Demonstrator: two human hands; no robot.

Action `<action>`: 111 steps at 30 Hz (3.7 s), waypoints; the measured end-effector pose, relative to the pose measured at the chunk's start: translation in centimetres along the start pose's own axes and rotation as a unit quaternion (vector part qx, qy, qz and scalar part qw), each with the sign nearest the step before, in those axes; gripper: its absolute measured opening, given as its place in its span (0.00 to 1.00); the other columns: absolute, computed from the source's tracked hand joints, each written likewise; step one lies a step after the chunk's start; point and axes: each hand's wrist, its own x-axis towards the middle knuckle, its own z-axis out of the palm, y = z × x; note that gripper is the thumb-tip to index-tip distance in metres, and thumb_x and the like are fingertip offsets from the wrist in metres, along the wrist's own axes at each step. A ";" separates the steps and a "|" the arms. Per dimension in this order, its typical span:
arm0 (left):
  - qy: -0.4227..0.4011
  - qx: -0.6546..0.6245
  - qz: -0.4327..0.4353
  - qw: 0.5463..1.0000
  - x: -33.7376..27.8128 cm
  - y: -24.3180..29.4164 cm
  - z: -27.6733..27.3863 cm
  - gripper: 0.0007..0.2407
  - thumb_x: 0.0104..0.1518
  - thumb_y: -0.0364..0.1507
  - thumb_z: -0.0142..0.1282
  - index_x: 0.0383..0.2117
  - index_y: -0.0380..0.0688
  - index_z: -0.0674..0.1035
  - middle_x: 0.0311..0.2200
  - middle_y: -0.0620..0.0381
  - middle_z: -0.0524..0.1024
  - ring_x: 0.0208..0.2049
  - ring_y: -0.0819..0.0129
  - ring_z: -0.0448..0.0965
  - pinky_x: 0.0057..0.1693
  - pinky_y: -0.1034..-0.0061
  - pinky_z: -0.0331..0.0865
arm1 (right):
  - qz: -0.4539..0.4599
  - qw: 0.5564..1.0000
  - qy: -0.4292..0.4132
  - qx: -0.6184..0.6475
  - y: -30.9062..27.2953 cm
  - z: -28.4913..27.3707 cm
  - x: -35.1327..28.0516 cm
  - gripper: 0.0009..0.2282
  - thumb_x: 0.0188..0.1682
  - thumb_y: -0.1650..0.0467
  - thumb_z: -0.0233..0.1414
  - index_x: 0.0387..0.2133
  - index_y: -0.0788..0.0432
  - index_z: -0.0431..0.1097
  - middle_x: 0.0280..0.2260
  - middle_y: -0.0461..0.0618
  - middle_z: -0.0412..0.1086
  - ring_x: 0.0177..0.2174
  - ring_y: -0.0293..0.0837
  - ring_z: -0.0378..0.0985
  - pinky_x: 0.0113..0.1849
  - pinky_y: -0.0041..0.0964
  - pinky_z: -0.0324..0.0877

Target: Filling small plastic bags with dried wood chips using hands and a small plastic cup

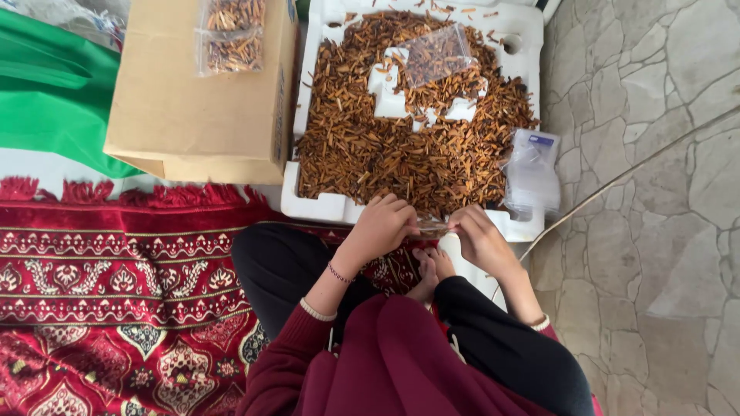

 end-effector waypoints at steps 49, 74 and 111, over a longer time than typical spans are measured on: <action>0.407 -0.501 -0.332 0.688 2.4 -9.7 -6.0 0.16 0.43 0.36 0.64 0.31 0.35 0.77 0.27 0.46 0.75 0.27 0.63 0.76 0.34 0.69 0.73 | 0.247 0.889 0.191 0.335 5.4 4.4 -4.0 0.09 0.48 0.78 0.41 0.42 0.68 0.58 0.29 0.55 0.59 0.26 0.43 0.63 0.31 0.34 0.63; 0.176 0.158 -0.542 0.806 -0.9 -26.9 -9.9 0.26 0.54 0.50 0.32 0.33 0.38 0.74 0.31 0.42 0.74 0.33 0.47 0.75 0.36 0.56 0.68 | 0.256 0.919 0.104 0.281 4.3 4.6 -3.8 0.10 0.46 0.78 0.46 0.41 0.60 0.58 0.27 0.45 0.60 0.31 0.35 0.62 0.37 0.25 0.59; 0.150 -0.100 -0.239 0.954 -2.2 -8.8 9.3 0.14 0.51 0.34 0.54 0.44 0.50 0.72 0.55 0.53 0.59 0.58 0.53 0.56 0.59 0.50 0.49 | 0.173 0.968 -0.105 -0.147 2.1 3.6 0.8 0.08 0.41 0.84 0.40 0.31 0.84 0.62 0.35 0.79 0.63 0.41 0.68 0.65 0.48 0.56 0.59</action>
